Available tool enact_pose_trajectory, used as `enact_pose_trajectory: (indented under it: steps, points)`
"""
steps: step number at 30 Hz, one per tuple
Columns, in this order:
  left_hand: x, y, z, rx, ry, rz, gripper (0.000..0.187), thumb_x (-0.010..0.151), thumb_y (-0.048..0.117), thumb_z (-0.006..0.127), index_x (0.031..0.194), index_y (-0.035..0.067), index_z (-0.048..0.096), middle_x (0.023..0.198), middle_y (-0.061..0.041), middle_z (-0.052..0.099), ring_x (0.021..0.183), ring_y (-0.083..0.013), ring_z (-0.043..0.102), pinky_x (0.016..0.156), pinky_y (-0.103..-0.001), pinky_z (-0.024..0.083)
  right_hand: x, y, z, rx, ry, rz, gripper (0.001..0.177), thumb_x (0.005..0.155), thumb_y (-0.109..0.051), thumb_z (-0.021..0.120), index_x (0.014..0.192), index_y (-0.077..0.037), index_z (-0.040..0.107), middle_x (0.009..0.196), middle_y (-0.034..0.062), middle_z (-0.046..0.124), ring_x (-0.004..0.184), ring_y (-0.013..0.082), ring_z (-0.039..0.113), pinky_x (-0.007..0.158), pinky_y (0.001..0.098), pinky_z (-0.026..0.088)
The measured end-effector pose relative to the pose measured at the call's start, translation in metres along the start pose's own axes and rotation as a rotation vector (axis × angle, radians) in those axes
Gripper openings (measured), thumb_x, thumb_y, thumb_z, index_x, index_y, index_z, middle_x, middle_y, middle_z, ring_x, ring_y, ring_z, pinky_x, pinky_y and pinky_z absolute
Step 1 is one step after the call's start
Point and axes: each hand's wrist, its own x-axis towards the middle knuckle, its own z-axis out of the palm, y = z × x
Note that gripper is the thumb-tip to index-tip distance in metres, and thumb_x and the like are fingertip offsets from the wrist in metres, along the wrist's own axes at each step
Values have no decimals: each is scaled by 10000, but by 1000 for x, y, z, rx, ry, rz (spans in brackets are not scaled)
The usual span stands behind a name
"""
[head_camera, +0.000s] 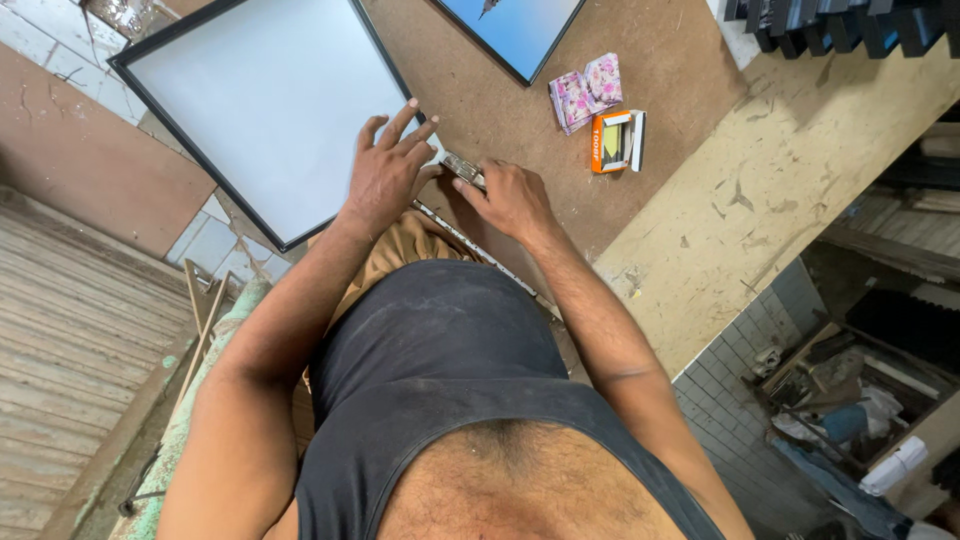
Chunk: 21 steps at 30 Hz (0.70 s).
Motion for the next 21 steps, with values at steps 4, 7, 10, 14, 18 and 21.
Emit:
enact_pose_trajectory:
  steps: [4,7,10,14,18,21]
  points:
    - [-3,-2,5,15,5,-11,229,933,339,774,1076,166,726,1509,30,612,1553,-190,308,1221,-501,270,6,3,7,-34,-39,-29,471,977,-487,672,941,-18,697,706,158,707,649,300,727,597,445,569]
    - [-4,-1,7,33,-13,-17,239,928,361,767,1064,169,728,1501,25,610,1543,-187,297,1220,-506,262,8,9,18,25,-24,-14,431,982,-475,681,931,-47,702,662,92,700,543,212,698,504,380,547]
    - [-2,-1,8,38,-20,-21,246,923,373,763,1060,172,729,1498,30,607,1540,-183,293,1218,-504,261,10,13,30,67,101,-58,406,964,-479,721,869,-84,724,597,55,679,496,185,666,477,362,510]
    - [-4,1,4,37,10,-15,236,947,382,761,1051,174,726,1519,34,596,1550,-180,308,1217,-494,276,4,12,31,40,164,-71,391,943,-473,745,881,-89,706,631,51,683,536,195,679,493,361,520]
    - [2,3,-6,-25,-30,-41,258,920,403,767,980,157,716,1519,29,586,1533,-181,336,1214,-503,286,-25,9,10,-136,306,-23,492,891,-496,785,1018,-37,663,817,122,711,721,270,708,607,431,539]
    - [2,3,-11,-83,-8,-9,300,887,390,793,1011,130,713,1534,2,583,1534,-205,346,1195,-507,289,-42,-1,7,-309,458,-109,633,840,-460,768,1255,-12,601,1139,185,676,1069,339,623,861,511,492]
